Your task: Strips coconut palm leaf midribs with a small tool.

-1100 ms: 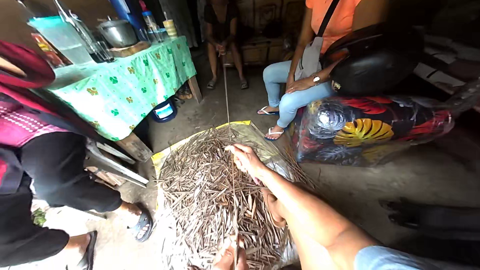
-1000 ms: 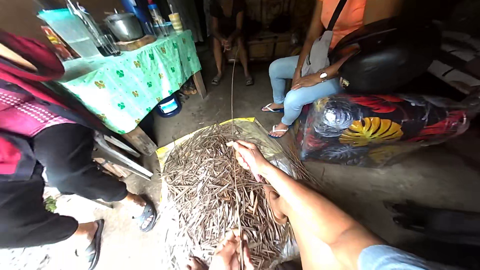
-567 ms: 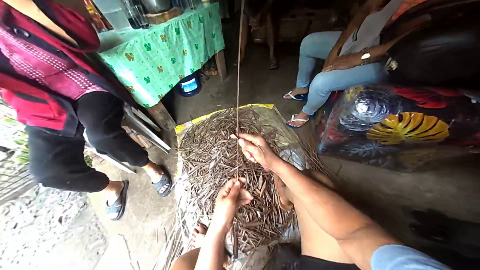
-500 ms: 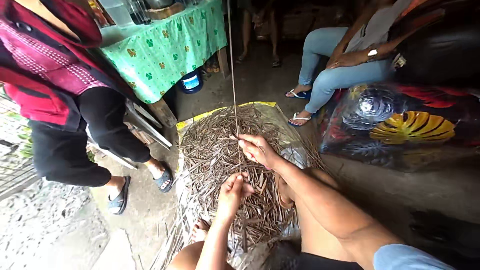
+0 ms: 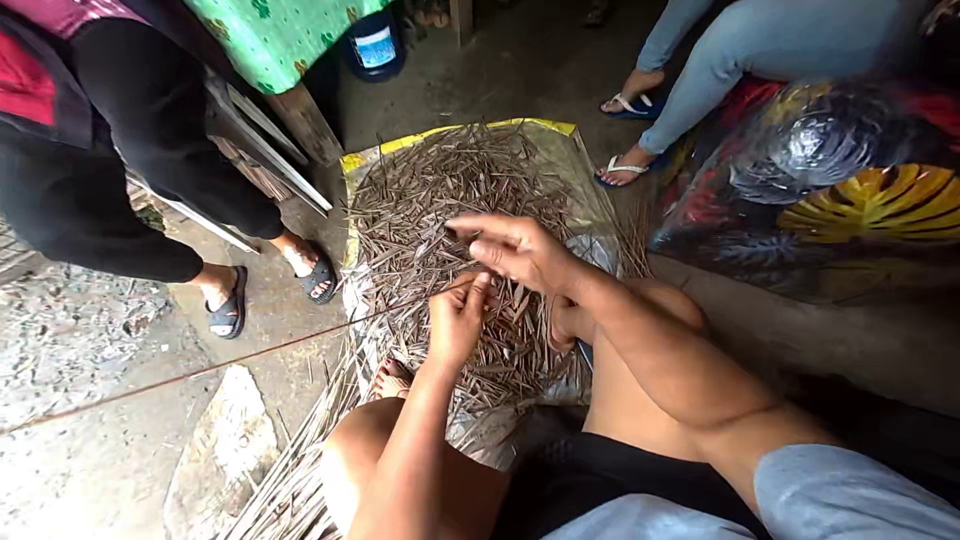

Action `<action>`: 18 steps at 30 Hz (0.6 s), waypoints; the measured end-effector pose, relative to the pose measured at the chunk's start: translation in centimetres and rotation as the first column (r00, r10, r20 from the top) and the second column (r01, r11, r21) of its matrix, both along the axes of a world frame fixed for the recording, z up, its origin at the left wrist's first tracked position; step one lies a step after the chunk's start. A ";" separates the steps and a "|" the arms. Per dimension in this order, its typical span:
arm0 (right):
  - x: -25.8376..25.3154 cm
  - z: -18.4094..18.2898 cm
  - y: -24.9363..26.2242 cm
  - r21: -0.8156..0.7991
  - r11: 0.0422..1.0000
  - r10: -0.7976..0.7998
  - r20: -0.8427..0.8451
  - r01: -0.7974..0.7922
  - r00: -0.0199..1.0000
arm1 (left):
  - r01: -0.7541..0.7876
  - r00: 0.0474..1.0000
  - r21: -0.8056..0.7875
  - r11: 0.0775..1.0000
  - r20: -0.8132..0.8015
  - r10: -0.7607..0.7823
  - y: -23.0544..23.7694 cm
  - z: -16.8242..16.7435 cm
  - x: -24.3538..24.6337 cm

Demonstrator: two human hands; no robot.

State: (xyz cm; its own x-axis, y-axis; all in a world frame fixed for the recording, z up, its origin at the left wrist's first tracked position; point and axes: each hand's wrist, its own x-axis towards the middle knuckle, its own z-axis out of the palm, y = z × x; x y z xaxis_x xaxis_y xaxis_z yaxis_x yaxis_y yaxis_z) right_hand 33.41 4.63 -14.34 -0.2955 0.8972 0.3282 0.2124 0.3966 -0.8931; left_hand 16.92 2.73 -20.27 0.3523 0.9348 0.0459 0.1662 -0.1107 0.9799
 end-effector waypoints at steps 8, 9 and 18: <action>3.2 -0.7 0.8 -0.445 0.809 -0.411 0.039 0.384 0.911 | -0.411 0.886 0.073 0.909 0.267 0.379 1.0 1.4 -4.7; 2.8 -0.8 0.6 -0.486 0.792 -0.373 0.095 0.370 0.923 | -0.423 0.875 0.073 0.903 0.291 0.387 0.9 1.3 -5.0; -4.0 -2.5 0.4 -0.433 0.884 -0.043 0.300 0.176 0.953 | -0.419 0.869 0.166 0.892 0.356 0.342 0.3 1.4 -5.6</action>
State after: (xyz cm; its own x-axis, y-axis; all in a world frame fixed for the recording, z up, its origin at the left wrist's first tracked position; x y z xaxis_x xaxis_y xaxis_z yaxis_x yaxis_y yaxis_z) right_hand 29.43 4.99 -16.82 -0.2047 0.9585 -0.1986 0.4923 -0.0746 -0.8672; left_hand 11.31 3.03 -18.90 -0.0978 0.9413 0.3232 -0.0648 -0.3301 0.9417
